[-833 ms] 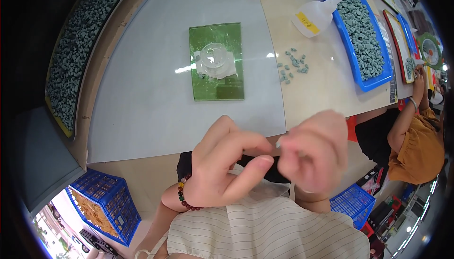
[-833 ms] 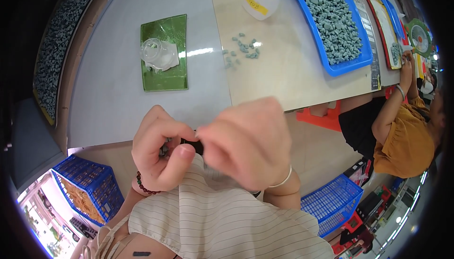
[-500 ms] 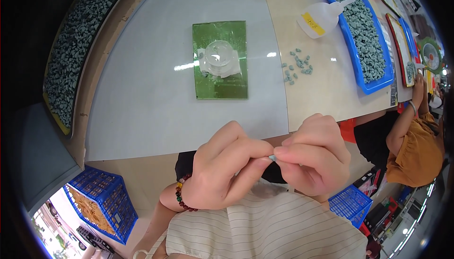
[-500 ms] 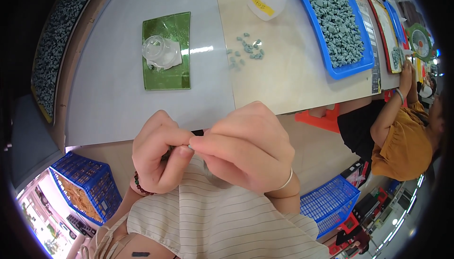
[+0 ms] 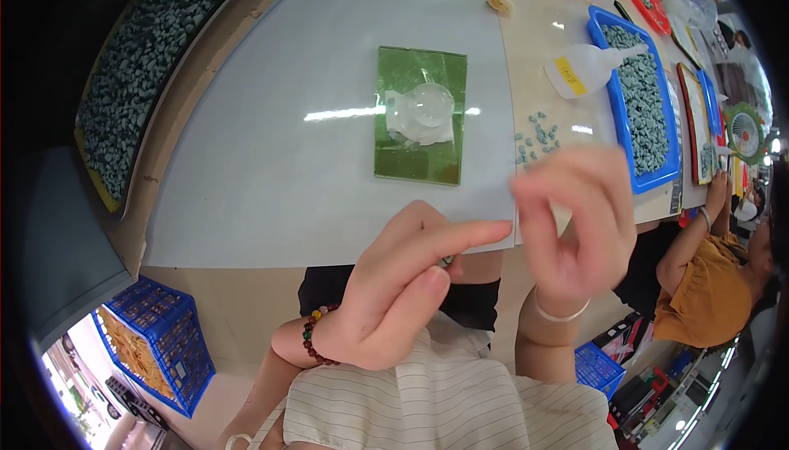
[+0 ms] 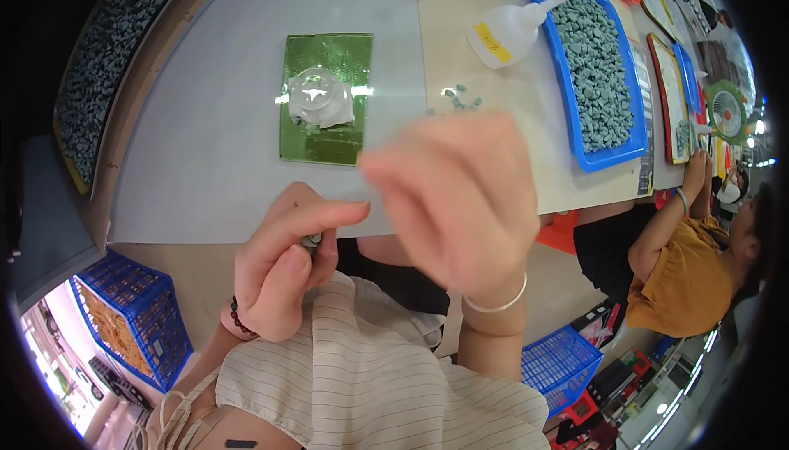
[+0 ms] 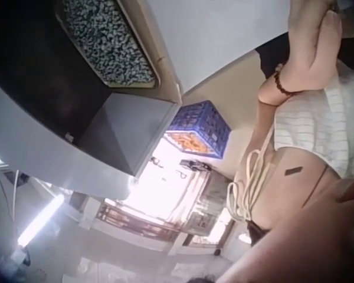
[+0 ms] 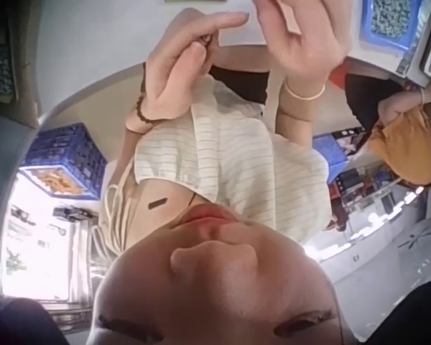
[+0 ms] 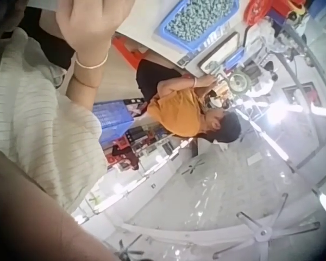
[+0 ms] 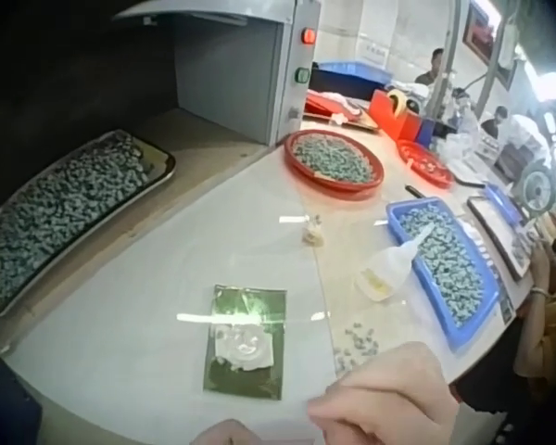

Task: The person picks up small components from the table and fits them together by hand.

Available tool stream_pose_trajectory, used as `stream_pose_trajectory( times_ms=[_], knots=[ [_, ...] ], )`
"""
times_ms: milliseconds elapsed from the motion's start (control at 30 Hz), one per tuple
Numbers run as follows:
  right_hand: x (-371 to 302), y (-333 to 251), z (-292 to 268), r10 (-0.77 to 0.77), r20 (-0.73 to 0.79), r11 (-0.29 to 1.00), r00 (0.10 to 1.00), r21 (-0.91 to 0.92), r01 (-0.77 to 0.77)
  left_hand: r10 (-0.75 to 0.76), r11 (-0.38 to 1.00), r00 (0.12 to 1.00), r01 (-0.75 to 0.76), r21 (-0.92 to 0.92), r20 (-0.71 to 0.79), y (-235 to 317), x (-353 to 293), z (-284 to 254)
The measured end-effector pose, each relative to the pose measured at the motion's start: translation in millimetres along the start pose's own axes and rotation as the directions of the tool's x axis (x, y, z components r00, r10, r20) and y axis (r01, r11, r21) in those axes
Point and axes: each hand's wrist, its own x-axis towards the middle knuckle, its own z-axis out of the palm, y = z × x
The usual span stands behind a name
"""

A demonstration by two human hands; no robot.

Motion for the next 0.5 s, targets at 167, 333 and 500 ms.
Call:
stream_pose_trajectory(
  times_ms=[167, 333, 500],
  knots=[
    [34.4, 19.2, 16.4, -0.138, 0.125, 0.972, 0.983, -0.174, 0.158, -0.186, 0.935, 0.983, 0.179, -0.306, 0.008, -4.9, -7.3, -4.2],
    [38.1, 16.8, 26.0, -0.155, 0.207, 0.966, 0.966, -0.175, 0.192, -0.119, 0.875, 0.993, 0.114, -0.47, 0.018, -6.6, -15.5, -12.0],
    [36.8, 21.4, 27.9, -0.189, 0.207, 0.948, 0.96, -0.217, 0.233, -0.059, 0.891, 0.995, 0.088, -0.446, 0.079, -4.8, -12.9, -20.0]
  ],
)
